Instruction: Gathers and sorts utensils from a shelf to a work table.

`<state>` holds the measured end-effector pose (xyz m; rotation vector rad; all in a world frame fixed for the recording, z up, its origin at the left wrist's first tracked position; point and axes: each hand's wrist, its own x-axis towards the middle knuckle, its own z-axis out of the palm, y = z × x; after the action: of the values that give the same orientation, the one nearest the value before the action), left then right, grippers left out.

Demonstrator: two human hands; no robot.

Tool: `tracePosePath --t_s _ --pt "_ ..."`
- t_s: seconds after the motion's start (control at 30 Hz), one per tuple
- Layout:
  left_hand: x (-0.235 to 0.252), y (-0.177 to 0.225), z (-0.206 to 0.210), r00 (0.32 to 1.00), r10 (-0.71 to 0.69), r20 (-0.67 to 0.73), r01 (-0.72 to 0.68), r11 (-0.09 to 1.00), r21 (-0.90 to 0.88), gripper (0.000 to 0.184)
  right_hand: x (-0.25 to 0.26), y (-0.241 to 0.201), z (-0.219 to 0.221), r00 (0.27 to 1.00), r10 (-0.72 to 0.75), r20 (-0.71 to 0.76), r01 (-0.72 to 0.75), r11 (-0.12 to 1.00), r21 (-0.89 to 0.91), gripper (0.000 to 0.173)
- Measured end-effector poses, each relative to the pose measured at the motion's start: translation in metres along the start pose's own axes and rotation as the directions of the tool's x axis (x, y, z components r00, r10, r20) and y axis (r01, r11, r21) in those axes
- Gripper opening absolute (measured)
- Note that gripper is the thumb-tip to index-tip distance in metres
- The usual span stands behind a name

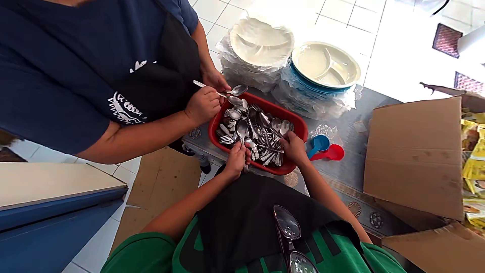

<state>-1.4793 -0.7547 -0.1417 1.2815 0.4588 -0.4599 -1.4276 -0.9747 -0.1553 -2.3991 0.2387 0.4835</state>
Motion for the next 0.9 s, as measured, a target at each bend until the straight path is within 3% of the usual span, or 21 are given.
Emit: tracePosePath --t_s 0.23,0.5,0.67,0.9 --pt "0.005 0.003 0.012 0.999 -0.019 0.042 0.019 1.0 -0.009 0.03 -0.043 0.017 -0.001 0.996 0.037 -0.079 -0.006 0.93 0.366 0.021" --pt "0.015 0.016 0.049 0.996 -0.046 0.074 0.051 0.996 -0.071 0.028 -0.061 0.008 -0.001 0.948 0.093 -0.304 0.046 0.906 0.42 0.021" --pt "0.016 0.018 0.063 0.987 -0.041 0.157 0.061 0.99 -0.125 0.031 -0.084 -0.007 0.006 0.972 -0.094 -0.214 0.196 0.828 0.525 0.024" --pt "0.01 0.004 0.065 0.98 -0.006 0.2 0.031 0.992 -0.125 0.033 -0.087 -0.013 0.025 0.99 -0.136 -0.031 0.136 0.903 0.408 0.03"
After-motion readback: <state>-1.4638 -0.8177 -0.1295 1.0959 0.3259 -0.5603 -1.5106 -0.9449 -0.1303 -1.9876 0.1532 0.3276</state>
